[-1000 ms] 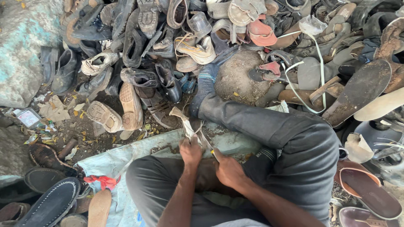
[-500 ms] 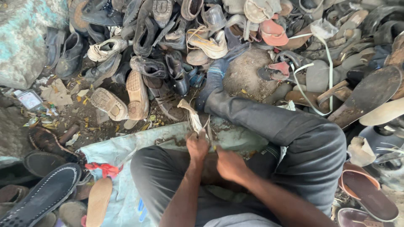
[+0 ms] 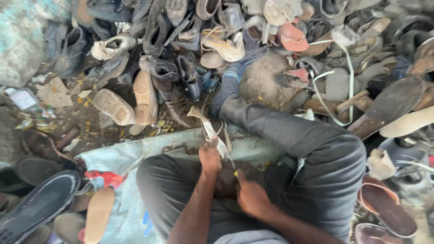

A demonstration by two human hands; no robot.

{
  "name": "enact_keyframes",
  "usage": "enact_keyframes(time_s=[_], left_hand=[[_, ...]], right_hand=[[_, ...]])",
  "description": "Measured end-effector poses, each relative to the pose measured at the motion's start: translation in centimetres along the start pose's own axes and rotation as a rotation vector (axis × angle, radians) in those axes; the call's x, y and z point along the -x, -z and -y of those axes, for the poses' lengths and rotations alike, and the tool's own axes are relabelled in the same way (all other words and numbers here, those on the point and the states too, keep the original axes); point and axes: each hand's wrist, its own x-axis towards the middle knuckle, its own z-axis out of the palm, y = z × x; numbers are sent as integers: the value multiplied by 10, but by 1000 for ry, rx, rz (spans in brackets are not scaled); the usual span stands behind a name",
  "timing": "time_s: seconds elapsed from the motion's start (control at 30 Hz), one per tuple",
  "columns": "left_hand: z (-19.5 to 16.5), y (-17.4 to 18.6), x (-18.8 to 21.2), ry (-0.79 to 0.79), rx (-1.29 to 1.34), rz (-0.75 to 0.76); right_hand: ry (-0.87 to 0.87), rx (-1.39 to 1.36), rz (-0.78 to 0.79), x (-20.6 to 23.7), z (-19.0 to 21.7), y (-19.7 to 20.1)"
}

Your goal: The person sits on the ground among a pile of footwear, using a small blade and a screwdriver to work on a shoe.

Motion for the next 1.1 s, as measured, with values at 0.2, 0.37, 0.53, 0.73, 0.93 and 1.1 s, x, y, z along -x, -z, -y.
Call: enact_keyframes(time_s=[0.2,0.37,0.53,0.73,0.93,1.1], left_hand=[[3,-4,1,-11,29,105],[16,-7,0,-92,114,108],[24,-11,-3,132,313,75],[18,-14,3,127,300,67],[7,-9,2,230,533,61],[2,-4,2,114,45,132]], right_hand=[[84,103,-159,-21,1,14],[54,105,-126,-32,3,19],[-5,84,-45,-5,-12,12],[29,162,-60,-35,-4,18],[25,86,-75,-5,-12,11],[-43,21,-52,-18,-18,4]])
